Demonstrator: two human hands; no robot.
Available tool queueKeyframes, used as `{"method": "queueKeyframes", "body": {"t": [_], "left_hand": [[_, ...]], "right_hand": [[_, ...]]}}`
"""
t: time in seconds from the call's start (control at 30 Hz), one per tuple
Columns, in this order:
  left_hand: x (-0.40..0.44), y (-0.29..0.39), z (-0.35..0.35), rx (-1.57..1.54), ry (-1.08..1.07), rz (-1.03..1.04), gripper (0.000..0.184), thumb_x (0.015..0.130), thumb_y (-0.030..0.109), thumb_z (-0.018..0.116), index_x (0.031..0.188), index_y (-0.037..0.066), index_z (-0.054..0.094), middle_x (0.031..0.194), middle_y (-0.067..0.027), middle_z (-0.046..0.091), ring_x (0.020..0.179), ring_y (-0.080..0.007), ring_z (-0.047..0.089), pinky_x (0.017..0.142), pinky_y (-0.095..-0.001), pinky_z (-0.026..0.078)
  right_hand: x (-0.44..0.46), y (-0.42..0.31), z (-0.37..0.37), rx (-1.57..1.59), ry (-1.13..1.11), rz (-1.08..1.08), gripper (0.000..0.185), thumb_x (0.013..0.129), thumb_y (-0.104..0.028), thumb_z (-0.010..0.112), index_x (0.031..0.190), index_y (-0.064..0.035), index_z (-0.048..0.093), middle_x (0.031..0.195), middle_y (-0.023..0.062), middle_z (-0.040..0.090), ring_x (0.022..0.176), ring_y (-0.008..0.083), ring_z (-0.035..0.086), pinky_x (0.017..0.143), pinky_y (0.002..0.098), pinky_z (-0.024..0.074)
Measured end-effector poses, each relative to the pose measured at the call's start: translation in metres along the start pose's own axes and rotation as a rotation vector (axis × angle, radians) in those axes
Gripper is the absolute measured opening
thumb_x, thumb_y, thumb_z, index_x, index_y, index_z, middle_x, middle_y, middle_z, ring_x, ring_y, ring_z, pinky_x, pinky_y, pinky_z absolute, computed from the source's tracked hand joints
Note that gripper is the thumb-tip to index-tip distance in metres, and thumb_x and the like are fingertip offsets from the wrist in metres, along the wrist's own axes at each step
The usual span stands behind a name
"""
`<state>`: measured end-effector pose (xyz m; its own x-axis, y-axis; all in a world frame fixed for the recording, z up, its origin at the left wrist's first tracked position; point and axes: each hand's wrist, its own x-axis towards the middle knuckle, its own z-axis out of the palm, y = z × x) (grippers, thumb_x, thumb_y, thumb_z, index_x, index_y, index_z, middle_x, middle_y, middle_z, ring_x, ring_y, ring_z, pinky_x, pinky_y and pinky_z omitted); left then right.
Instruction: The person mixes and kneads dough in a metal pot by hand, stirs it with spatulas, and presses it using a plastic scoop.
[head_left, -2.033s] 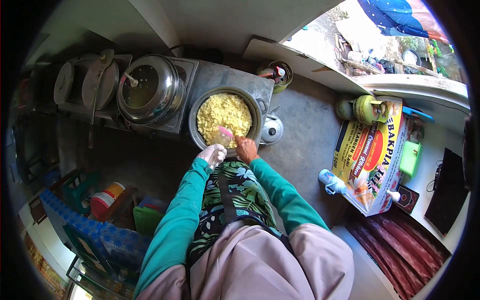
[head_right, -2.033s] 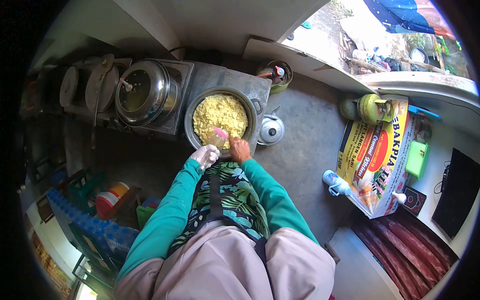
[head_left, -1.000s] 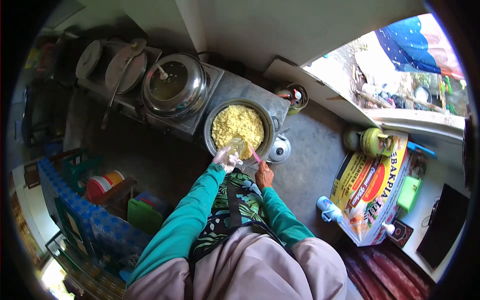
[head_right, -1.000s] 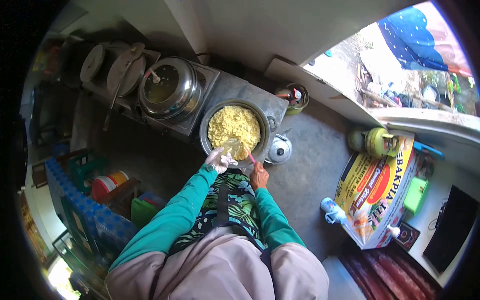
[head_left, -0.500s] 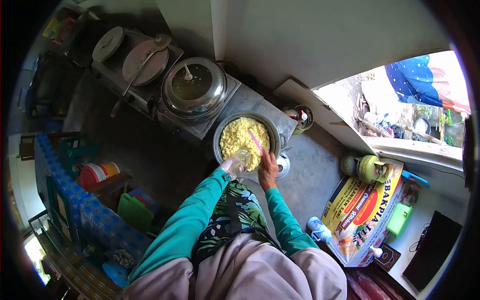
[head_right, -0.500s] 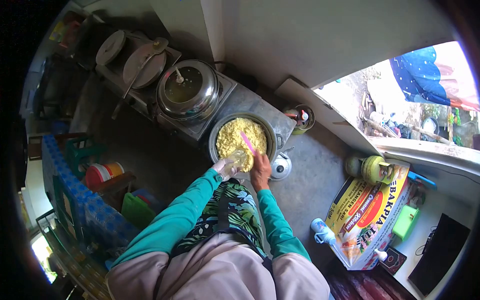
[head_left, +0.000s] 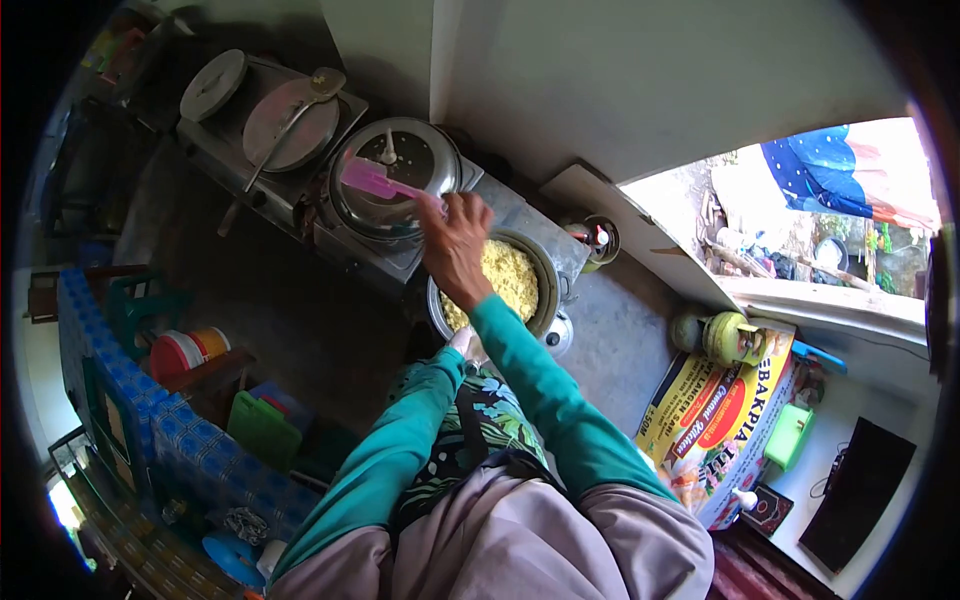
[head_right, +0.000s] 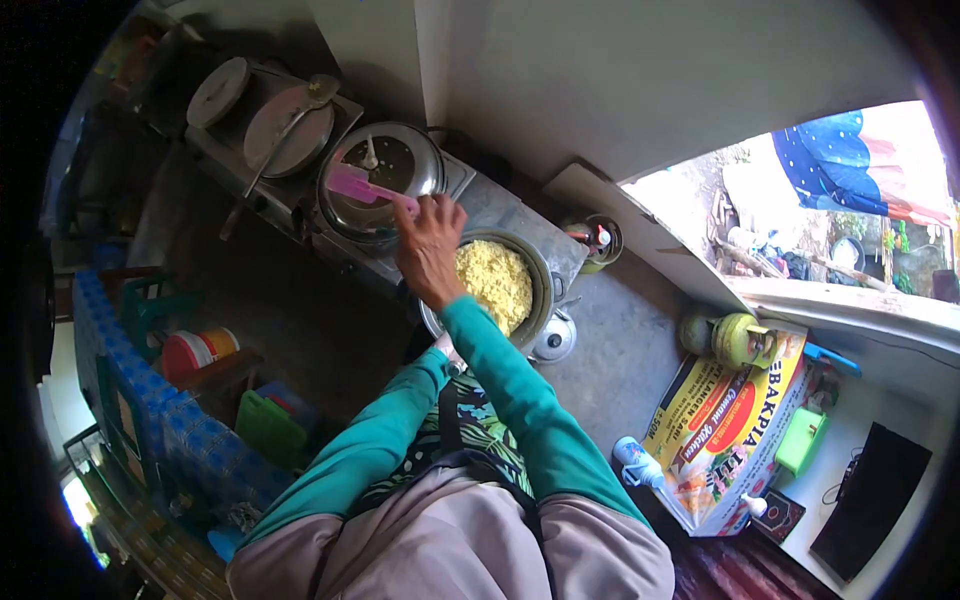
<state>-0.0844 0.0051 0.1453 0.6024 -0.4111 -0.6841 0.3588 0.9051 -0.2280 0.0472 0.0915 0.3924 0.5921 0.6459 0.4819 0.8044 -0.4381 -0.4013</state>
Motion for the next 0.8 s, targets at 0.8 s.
{"method": "queueKeyframes", "body": {"t": [0.8], "left_hand": [[0.096, -0.072, 0.066, -0.036, -0.018, -0.06, 0.018, 0.075, 0.016, 0.057, 0.085, 0.0, 0.054, 0.072, -0.0077, 0.057, 0.069, -0.0187, 0.055, 0.069, -0.0282, 0.043]], "right_hand": [[-0.207, 0.12, -0.09, -0.336, -0.88, 0.203, 0.015, 0.072, -0.016, 0.047, 0.078, -0.007, 0.057, 0.065, 0.0103, 0.059, 0.061, 0.023, 0.06, 0.047, 0.0359, 0.0447]]}}
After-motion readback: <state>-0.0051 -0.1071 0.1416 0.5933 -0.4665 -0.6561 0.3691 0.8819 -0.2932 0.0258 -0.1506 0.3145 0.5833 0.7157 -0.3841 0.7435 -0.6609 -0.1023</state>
